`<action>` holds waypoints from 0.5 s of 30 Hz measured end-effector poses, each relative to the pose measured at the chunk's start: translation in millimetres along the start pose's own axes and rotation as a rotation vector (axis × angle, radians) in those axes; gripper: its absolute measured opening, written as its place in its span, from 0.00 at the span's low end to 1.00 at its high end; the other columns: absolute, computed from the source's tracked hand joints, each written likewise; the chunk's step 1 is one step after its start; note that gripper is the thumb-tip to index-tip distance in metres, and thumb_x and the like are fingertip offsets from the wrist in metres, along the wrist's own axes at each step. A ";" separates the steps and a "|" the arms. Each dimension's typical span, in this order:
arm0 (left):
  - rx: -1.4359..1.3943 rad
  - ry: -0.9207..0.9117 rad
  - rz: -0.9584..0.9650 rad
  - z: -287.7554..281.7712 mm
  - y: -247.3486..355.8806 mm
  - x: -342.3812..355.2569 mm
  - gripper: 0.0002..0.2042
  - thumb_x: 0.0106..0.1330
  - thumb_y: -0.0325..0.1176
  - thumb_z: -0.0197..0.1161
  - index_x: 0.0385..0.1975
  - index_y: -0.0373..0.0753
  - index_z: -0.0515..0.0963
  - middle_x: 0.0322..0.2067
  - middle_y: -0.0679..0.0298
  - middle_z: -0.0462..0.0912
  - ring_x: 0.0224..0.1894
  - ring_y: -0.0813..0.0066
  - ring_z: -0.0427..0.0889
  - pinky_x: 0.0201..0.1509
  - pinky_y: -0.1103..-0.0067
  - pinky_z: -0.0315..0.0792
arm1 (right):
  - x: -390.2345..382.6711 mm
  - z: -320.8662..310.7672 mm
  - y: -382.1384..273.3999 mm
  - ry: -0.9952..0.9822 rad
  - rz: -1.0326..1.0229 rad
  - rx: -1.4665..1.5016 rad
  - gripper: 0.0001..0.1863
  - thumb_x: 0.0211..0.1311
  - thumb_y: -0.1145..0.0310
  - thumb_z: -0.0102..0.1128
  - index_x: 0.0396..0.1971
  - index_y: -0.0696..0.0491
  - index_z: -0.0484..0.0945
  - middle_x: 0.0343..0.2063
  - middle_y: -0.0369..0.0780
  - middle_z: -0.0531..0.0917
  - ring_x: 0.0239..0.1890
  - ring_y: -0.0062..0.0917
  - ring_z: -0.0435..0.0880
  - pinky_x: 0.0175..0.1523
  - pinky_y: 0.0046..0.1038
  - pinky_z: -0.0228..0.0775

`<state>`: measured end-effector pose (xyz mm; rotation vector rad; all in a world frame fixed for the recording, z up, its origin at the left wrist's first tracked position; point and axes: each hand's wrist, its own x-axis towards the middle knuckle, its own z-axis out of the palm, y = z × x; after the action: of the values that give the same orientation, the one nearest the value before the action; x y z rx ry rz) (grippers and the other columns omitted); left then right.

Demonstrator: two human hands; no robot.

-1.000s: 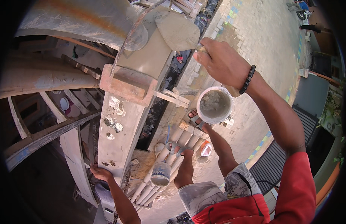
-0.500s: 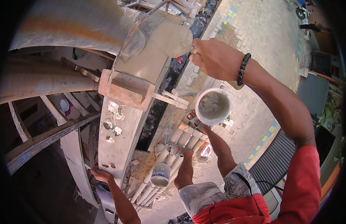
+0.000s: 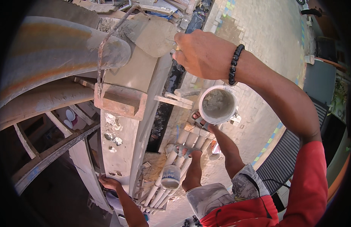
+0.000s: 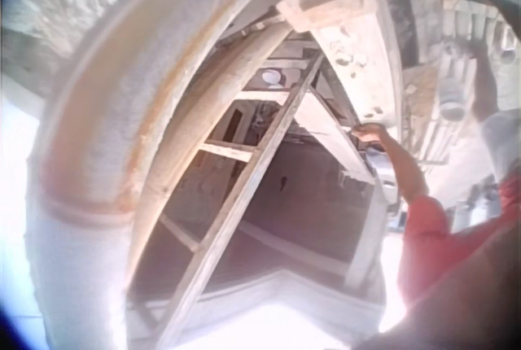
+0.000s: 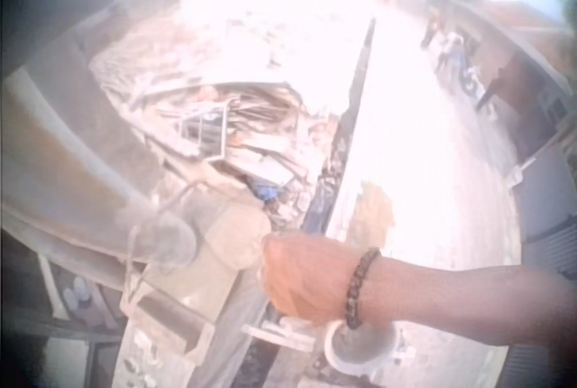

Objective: The person applies a wet plaster-like substance to a vertical wall surface using a trowel and a bucket. They repeatedly scoop material from the bucket and spread it along the wall, smoothing the surface with the trowel.

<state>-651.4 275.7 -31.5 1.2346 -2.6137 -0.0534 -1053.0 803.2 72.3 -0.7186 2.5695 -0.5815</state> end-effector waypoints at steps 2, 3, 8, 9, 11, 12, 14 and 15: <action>0.003 -0.006 0.001 0.4 -0.4 0.1 0.17 0.65 0.31 0.38 0.44 0.35 0.74 0.34 0.51 0.78 0.36 0.55 0.77 0.42 0.63 0.67 | 7.8 -1.3 5.6 -0.008 0.016 -0.030 0.16 0.61 0.66 0.49 0.27 0.67 0.72 0.15 0.53 0.77 0.21 0.41 0.81 0.28 0.34 0.74; 0.004 -0.015 -0.003 0.8 1.2 -0.1 0.17 0.65 0.31 0.38 0.44 0.35 0.74 0.34 0.51 0.78 0.36 0.55 0.77 0.42 0.63 0.67 | 11.1 -1.4 9.0 -0.011 -0.055 -0.092 0.15 0.61 0.66 0.50 0.28 0.67 0.72 0.15 0.53 0.77 0.21 0.41 0.81 0.28 0.34 0.74; -0.047 -0.022 -0.050 -1.4 11.7 -3.5 0.17 0.66 0.32 0.38 0.44 0.33 0.74 0.34 0.51 0.78 0.37 0.55 0.77 0.43 0.64 0.67 | 14.3 -8.4 10.6 -0.105 -0.201 -0.333 0.15 0.60 0.67 0.51 0.27 0.67 0.72 0.15 0.52 0.77 0.22 0.42 0.81 0.29 0.32 0.75; -0.040 -0.022 -0.048 -1.4 8.8 -2.3 0.17 0.66 0.33 0.37 0.43 0.32 0.74 0.34 0.51 0.78 0.37 0.55 0.77 0.43 0.64 0.67 | 11.6 -9.9 8.2 -0.120 -0.128 -0.268 0.13 0.57 0.69 0.51 0.25 0.67 0.72 0.16 0.52 0.78 0.23 0.42 0.81 0.29 0.34 0.75; -0.052 -0.023 -0.057 2.2 6.4 -2.0 0.17 0.66 0.33 0.38 0.43 0.32 0.73 0.34 0.50 0.78 0.37 0.54 0.77 0.43 0.64 0.67 | 0.3 -13.7 -0.4 -0.145 0.019 -0.146 0.11 0.53 0.72 0.52 0.21 0.67 0.74 0.18 0.53 0.78 0.24 0.43 0.81 0.30 0.36 0.74; -0.058 -0.019 -0.068 1.6 3.9 -0.9 0.17 0.66 0.32 0.38 0.43 0.32 0.73 0.34 0.50 0.78 0.37 0.54 0.77 0.43 0.64 0.67 | -4.8 -12.4 -5.1 -0.157 0.087 -0.078 0.10 0.50 0.74 0.52 0.19 0.67 0.74 0.19 0.53 0.78 0.25 0.43 0.81 0.31 0.37 0.74; -0.060 -0.010 -0.072 -0.8 0.4 0.2 0.16 0.65 0.31 0.39 0.42 0.31 0.73 0.33 0.50 0.78 0.36 0.54 0.77 0.42 0.64 0.67 | -22.0 -9.7 -12.2 -0.160 0.161 0.015 0.12 0.55 0.71 0.50 0.23 0.68 0.72 0.19 0.55 0.78 0.26 0.45 0.81 0.32 0.37 0.74; -0.058 -0.009 -0.067 -0.6 0.9 -0.2 0.15 0.65 0.30 0.40 0.41 0.31 0.74 0.33 0.50 0.78 0.36 0.54 0.77 0.42 0.64 0.67 | -30.8 -8.8 -15.4 -0.163 0.200 0.058 0.14 0.57 0.70 0.49 0.25 0.69 0.70 0.19 0.55 0.77 0.27 0.47 0.80 0.33 0.38 0.74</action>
<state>-651.8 276.4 -30.9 1.3045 -2.5590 -0.1463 -1027.1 810.8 95.3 -0.4621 2.4253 -0.5088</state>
